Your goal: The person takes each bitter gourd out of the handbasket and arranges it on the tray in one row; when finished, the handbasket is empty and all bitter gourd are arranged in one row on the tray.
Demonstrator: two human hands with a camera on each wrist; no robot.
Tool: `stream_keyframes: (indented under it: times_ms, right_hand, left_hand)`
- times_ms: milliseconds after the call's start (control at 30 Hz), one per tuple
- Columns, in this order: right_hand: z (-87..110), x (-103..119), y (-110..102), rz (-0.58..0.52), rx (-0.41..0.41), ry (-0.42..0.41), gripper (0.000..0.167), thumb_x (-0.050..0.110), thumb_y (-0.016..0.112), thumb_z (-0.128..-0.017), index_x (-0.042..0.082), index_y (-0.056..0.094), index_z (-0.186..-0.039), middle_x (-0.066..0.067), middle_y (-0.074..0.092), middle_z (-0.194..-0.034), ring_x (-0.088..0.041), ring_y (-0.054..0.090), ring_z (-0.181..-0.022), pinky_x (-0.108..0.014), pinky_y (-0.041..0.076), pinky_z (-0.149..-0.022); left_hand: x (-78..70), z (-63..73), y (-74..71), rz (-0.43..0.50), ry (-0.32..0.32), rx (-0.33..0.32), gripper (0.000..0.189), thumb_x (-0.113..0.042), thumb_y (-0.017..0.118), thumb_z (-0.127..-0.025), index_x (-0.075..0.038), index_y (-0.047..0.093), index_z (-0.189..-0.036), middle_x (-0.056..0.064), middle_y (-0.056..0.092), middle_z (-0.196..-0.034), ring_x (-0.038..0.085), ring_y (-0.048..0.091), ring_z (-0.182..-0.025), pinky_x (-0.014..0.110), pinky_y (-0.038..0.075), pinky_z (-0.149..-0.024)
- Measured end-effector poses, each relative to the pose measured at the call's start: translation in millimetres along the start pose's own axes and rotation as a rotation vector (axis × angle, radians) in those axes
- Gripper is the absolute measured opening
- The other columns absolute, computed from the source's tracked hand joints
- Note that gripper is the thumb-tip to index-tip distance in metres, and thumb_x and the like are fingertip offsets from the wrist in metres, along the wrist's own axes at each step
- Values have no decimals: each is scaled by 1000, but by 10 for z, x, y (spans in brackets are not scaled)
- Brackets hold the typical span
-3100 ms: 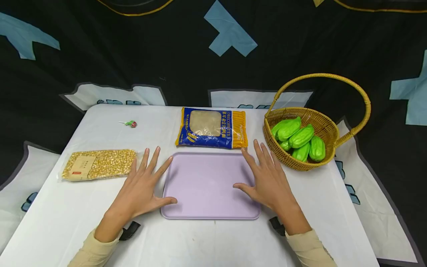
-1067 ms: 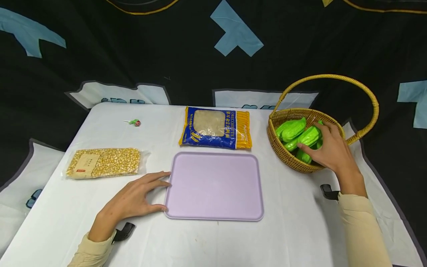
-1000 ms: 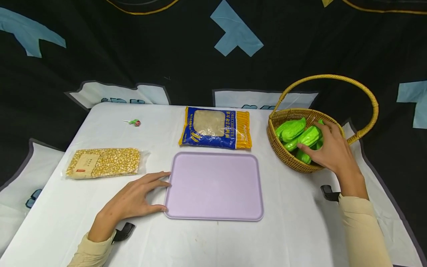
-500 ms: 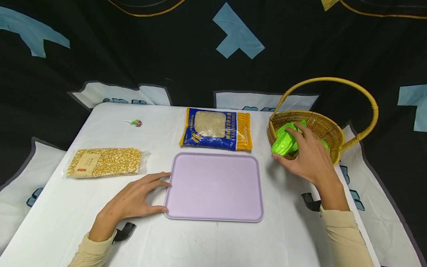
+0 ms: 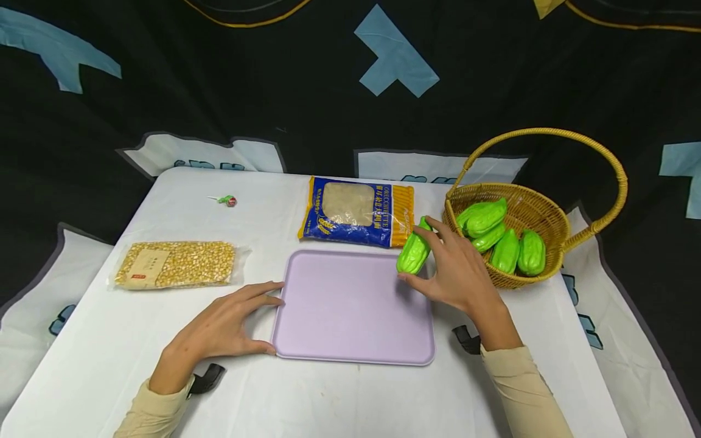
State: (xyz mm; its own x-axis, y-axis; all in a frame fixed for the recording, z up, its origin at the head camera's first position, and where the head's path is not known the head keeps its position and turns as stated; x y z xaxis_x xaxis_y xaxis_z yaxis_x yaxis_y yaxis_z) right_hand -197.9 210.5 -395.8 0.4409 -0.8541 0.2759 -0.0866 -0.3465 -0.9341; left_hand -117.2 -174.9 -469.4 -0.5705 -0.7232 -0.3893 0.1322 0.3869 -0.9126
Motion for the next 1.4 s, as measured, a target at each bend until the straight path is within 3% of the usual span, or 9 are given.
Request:
stream_keyframes:
  times_ms: [333,667,767,1000,1200,1400]
  right_hand:
    - [-105,501,441,-29,71,-131,97,75,79,-81,15,56,-155,-16,45,-167,-43,58,-139,-62,50,-112]
    - [-212,926,811,-102,146,-199,94,74,77,-83,19,55,-157,-9,43,-169,-39,56,-142,-58,51,-114]
    - [-241,1030,890,-109,154,-228,93,71,79,-83,18,56,-156,-10,44,-167,-37,57,-140,-55,51,-115]
    - [-317,1259,1058,-134,197,-271,90,66,81,-84,17,55,-155,-13,45,-162,-31,64,-122,-49,57,-104]
    - [-399,1422,1177,-89,202,-306,90,69,78,-86,19,54,-157,-12,47,-161,-32,61,-131,-52,52,-113]
    - [-473,1526,1237,-89,200,-322,91,69,77,-86,20,53,-158,-12,47,-162,-34,60,-134,-54,51,-114]
  left_hand:
    - [1,-14,21,13,-11,23,86,-72,91,-69,-22,72,-137,-3,51,-164,25,50,-150,47,45,-123]
    - [-2,33,25,33,-30,21,80,-69,91,-73,-22,73,-135,-4,52,-164,24,49,-152,46,44,-124]
    - [-17,46,15,38,-23,6,76,-68,90,-75,-21,74,-133,-3,53,-163,24,50,-150,46,44,-124]
    - [-51,68,-7,30,-8,-22,70,-64,91,-77,-22,75,-130,-3,56,-160,24,54,-147,45,48,-121]
    - [-62,71,-17,26,-7,-22,66,-60,91,-79,-22,76,-131,-3,57,-159,23,54,-146,45,48,-121]
    - [-59,73,-24,38,-8,-18,67,-59,92,-79,-21,76,-131,-3,58,-158,22,55,-146,44,47,-121]
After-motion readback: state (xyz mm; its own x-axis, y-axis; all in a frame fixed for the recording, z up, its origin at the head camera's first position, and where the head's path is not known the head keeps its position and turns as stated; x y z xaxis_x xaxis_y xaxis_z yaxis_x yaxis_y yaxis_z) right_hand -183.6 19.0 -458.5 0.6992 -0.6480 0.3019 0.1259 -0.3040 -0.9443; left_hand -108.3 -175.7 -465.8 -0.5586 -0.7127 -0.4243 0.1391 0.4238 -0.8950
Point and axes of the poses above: each hand's wrist, its own z-axis away from the middle knuckle, its own y-axis out of the palm, x = y × z, the point moved 8 cm from there along -z, towards the middle knuckle
